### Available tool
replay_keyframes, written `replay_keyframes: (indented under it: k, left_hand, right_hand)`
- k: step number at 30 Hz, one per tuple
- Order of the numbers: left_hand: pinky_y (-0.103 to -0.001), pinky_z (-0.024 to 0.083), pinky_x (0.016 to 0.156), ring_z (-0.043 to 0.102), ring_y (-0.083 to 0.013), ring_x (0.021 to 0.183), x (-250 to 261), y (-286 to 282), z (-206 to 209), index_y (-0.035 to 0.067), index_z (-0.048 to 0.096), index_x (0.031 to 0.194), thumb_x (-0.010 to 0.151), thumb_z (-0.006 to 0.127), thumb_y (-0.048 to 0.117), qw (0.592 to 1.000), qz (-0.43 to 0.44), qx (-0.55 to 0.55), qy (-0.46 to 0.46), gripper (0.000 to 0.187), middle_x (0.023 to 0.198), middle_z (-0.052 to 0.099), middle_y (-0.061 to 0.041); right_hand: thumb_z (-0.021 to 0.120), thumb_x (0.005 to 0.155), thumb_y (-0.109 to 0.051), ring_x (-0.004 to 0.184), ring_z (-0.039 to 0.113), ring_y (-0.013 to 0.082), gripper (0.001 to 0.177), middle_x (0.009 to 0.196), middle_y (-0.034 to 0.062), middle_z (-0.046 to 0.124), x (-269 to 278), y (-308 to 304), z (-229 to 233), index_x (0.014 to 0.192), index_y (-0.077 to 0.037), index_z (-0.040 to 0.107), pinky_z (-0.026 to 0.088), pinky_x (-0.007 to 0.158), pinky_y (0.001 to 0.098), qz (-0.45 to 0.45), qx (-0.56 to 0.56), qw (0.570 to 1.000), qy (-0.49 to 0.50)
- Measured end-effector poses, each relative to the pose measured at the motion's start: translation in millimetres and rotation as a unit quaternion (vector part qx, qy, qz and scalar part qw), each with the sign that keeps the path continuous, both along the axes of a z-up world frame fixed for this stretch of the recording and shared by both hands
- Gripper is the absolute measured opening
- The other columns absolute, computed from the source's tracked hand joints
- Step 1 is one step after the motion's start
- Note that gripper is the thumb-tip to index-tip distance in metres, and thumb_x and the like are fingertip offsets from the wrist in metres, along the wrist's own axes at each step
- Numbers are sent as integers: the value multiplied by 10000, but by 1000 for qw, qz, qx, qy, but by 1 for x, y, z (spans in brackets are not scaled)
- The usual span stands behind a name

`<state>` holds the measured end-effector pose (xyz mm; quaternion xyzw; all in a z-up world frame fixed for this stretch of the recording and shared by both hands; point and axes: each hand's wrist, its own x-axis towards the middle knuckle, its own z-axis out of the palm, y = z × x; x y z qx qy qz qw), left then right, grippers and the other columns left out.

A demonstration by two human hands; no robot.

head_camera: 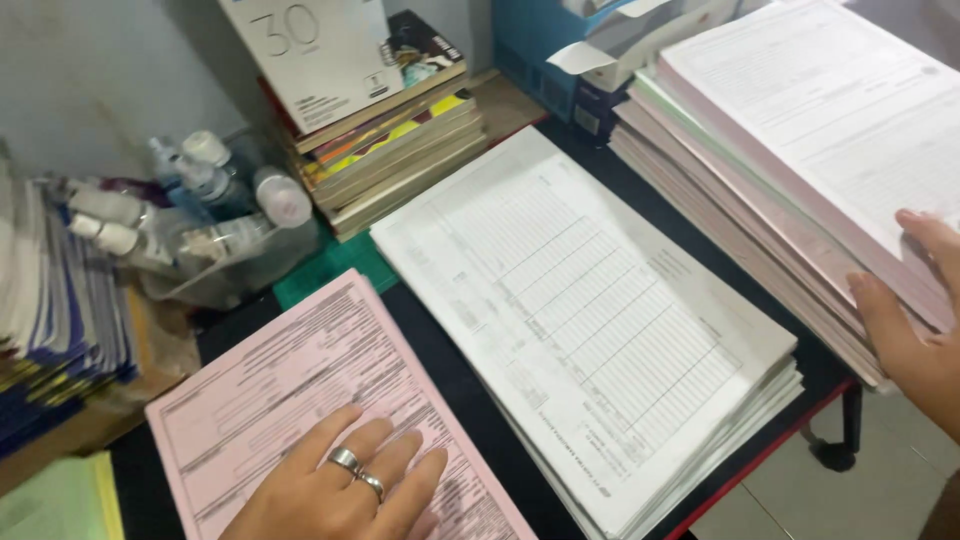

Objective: Sorting and organizing different colored paper forms into stacks

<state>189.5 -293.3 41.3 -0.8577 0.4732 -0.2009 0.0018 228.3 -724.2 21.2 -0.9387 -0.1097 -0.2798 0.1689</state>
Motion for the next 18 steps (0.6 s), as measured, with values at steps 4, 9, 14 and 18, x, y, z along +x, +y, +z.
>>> replay_keyframes:
  k: [4,9,14,18]
  left_hand:
    - [-416,437,812,585,-230,846,28,-6,-14,170,617,947,822,579,425,999,-35,-4,-17,286,934,625,-47]
    - [-458,419,823,579,-236,864,33,-3,-28,183,647,963,883,463,507,998,-12,-13,55,381,967,639,-50]
    - [-444,407,851,585,-210,894,31,4,-45,232,614,1007,863,488,489,999,5,13,42,321,967,635,14]
    - [-447,404,856,586,-212,902,30,7,-47,243,624,1001,846,512,485,997,16,26,67,308,983,637,20]
  right_hand:
    - [657,922,-93,1154,542,329,469,1169,264,608,-1,-3,6,1309,166,600,485,912,387,-126,-116,985,-3]
    - [636,885,-91,1086,606,291,448,1178,260,609,-1,-5,5,1293,92,596,554,692,365,-155,-132,977,62]
    - [535,1006,158,987,573,371,270,1042,305,546,-1,-18,-1,1263,221,583,528,846,406,-78,-24,997,8]
    - [538,1016,115,980,587,317,232,1071,275,608,4,-29,-2,1223,175,624,495,876,357,-81,-67,994,18]
